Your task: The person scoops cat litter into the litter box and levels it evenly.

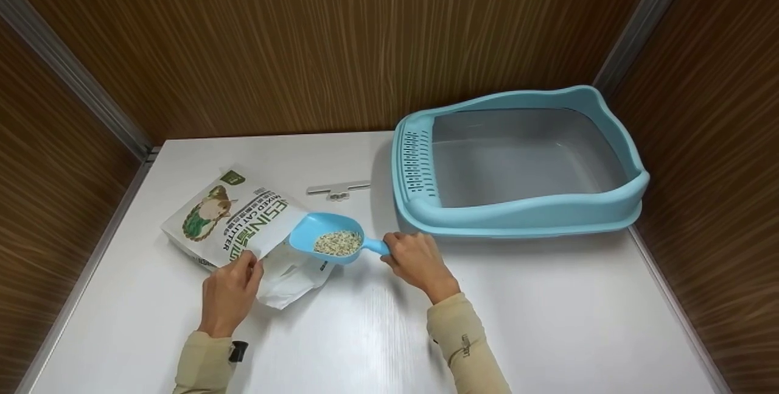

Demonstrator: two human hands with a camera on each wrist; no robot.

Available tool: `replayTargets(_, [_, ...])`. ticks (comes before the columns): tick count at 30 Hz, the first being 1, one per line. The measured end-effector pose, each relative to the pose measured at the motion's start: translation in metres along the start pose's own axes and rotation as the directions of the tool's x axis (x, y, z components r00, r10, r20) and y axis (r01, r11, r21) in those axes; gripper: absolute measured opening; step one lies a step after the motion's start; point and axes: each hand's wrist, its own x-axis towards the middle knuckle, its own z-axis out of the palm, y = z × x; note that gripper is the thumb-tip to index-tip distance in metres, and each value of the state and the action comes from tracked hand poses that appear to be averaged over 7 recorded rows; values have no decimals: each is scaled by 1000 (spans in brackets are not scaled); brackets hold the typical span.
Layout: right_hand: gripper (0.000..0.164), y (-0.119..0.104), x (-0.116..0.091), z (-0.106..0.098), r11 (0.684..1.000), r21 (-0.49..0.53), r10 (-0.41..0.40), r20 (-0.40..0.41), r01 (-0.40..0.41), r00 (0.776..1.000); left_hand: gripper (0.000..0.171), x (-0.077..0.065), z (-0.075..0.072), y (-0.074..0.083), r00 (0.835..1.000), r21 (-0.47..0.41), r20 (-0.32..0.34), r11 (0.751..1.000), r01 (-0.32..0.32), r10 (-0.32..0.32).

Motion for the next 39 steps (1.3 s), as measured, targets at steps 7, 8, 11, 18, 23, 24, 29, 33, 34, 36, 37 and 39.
replayTargets(7, [28, 6, -5, -4, 1000, 4, 24, -15, -24, 1000, 15, 0, 0, -1, 1000, -3, -9, 1000, -11, 11])
replayTargets(8, [28, 8, -5, -5, 999, 3, 34, -11, -34, 999, 16, -1, 0, -1, 1000, -3, -13, 1000, -14, 14])
replayTargets(11, [28, 10, -6, -9, 998, 2, 68, 0, -68, 998, 16, -1, 0, -2, 1000, 1, -22, 1000, -20, 20])
replayTargets(18, [29, 17, -6, -15, 997, -3, 80, -34, -80, 996, 15, 0, -2, -1, 1000, -17, 4, 1000, 1, -1])
replayTargets(23, [28, 18, -5, -19, 996, 1, 84, -59, -84, 995, 13, -1, -3, 0, 1000, -40, 29, 999, 10, -9])
replayTargets(24, [28, 19, -5, -19, 997, -4, 81, -65, -82, 995, 13, 0, -3, 0, 999, -46, 35, 999, 12, -11])
replayTargets(29, [23, 21, -3, -24, 996, -14, 90, -68, -91, 994, 14, 1, -3, 1, 998, -81, 56, 996, 31, -26])
replayTargets(33, [25, 24, 0, -29, 993, -8, 118, -51, -118, 992, 13, 1, -2, 0, 997, -103, 66, 994, 36, -29])
replayTargets(34, [26, 25, 0, -30, 992, -4, 124, -47, -125, 991, 13, 1, -2, 0, 997, -103, 67, 994, 34, -28])
replayTargets(36, [26, 26, 2, -33, 991, 1, 137, -40, -137, 990, 14, 0, -2, 0, 997, -95, 70, 995, 32, -26])
replayTargets(37, [27, 27, 2, -34, 990, 1, 141, -39, -141, 989, 13, 0, -2, 0, 997, -89, 71, 995, 33, -26])
replayTargets(39, [27, 29, 3, -36, 989, 1, 146, -42, -146, 988, 13, 0, -2, 0, 997, -79, 73, 996, 34, -29])
